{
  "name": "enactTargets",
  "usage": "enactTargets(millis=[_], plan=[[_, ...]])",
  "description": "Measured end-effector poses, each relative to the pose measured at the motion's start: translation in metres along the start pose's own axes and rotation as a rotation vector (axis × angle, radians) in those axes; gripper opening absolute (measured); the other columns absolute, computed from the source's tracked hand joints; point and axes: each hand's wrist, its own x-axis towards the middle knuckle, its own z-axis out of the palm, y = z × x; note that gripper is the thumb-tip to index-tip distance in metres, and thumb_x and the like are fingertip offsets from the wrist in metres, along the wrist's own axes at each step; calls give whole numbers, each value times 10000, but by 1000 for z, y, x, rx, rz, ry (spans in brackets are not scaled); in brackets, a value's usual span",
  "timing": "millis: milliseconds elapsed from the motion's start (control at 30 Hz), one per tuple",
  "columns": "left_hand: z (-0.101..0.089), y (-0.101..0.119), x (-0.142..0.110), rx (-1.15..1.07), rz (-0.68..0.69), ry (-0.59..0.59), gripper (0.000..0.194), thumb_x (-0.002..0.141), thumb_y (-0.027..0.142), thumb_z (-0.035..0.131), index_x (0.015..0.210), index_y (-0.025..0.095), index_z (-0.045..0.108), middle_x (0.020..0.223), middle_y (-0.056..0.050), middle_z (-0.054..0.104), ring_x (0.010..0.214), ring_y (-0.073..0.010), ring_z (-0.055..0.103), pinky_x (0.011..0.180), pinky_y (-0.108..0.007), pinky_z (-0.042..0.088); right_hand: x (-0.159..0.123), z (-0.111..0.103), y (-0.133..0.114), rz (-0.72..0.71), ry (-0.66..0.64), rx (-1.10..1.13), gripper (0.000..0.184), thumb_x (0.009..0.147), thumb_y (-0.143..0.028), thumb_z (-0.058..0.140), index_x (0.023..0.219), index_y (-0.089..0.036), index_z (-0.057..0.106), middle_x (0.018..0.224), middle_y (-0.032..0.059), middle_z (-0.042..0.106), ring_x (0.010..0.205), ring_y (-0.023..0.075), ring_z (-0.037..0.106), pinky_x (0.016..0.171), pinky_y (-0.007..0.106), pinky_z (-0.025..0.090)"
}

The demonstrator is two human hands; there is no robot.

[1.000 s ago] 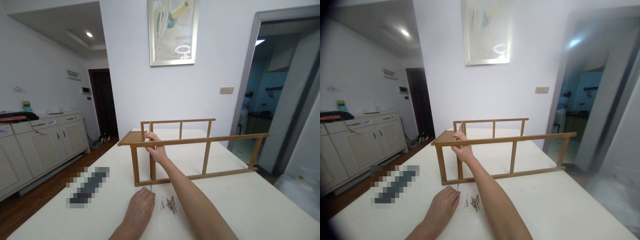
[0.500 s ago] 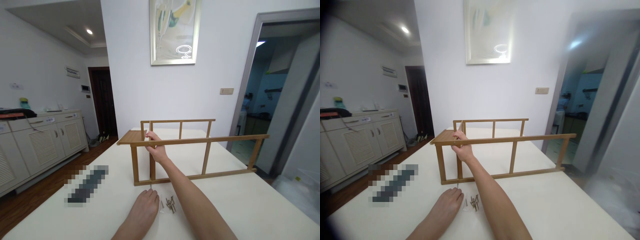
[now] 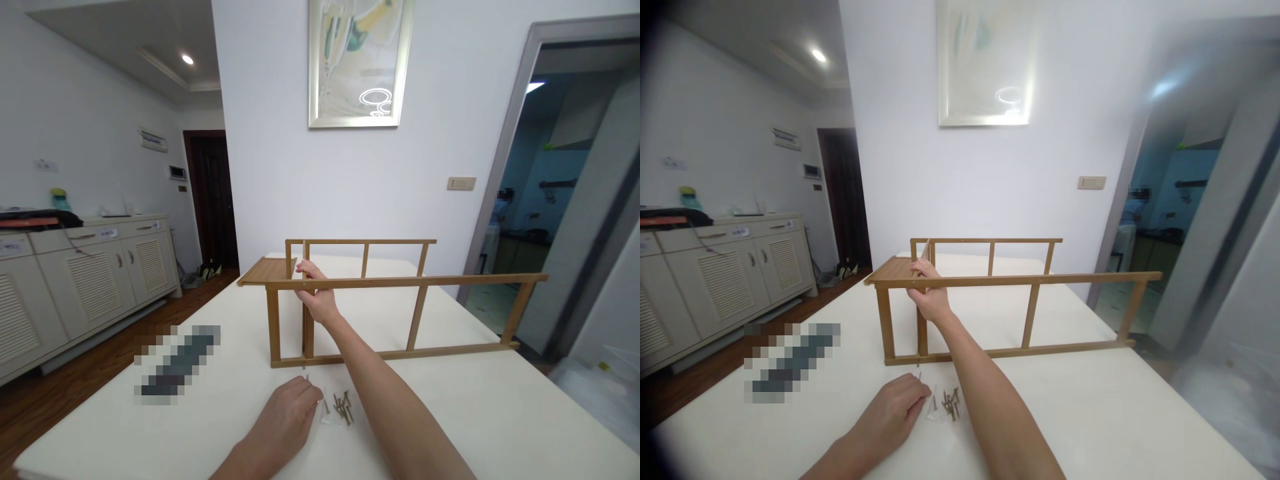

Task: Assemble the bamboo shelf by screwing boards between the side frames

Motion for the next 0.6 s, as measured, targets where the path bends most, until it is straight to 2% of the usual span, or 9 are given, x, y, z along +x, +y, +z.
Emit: enactTargets(millis=[67, 200, 367, 500, 600], plan=[[-1, 1, 0, -131, -125, 77, 266, 867, 96, 457, 928, 182, 701, 826, -47, 707, 733, -162, 644, 712, -285, 529, 0, 0, 0, -7, 1, 4, 294, 744, -206, 628, 1031, -265, 608, 1175, 51, 618, 1246, 263, 502, 1019, 439, 420], [-10, -5, 5, -480, -473, 239, 251, 855, 246, 524, 992, 162, 715, 909, -64, 736, 706, -155, 677, 679, -278, 570, 0, 0, 1, -23, -1, 11, 286, 743, -205, 631, 1023, -259, 610, 1161, 53, 616, 1235, 259, 506, 1040, 440, 405], [-22, -13, 13, -808, -814, 279, 326, 720, 408, 712, 881, 126, 737, 718, -57, 743, 652, -185, 702, 678, -305, 593, 1, 0, 2, -36, -2, 15, 283, 741, -204, 621, 1018, -258, 606, 1170, 51, 612, 1238, 251, 504, 1078, 443, 376], [-22, -16, 14, -942, -880, 271, 346, 594, 410, 808, 762, 121, 716, 676, -62, 729, 636, -192, 700, 668, -309, 588, 0, 0, 3, -43, 0, 25, 287, 733, -206, 627, 1016, -252, 614, 1178, 52, 616, 1240, 254, 506, 1079, 444, 379], [-18, -15, 10, -878, -791, 188, 253, 654, 366, 751, 743, 134, 703, 664, -46, 721, 638, -183, 690, 655, -290, 567, 0, 0, 4, -41, 7, 26, 295, 732, -206, 633, 1023, -253, 616, 1190, 53, 616, 1253, 251, 500, 1082, 441, 379]])
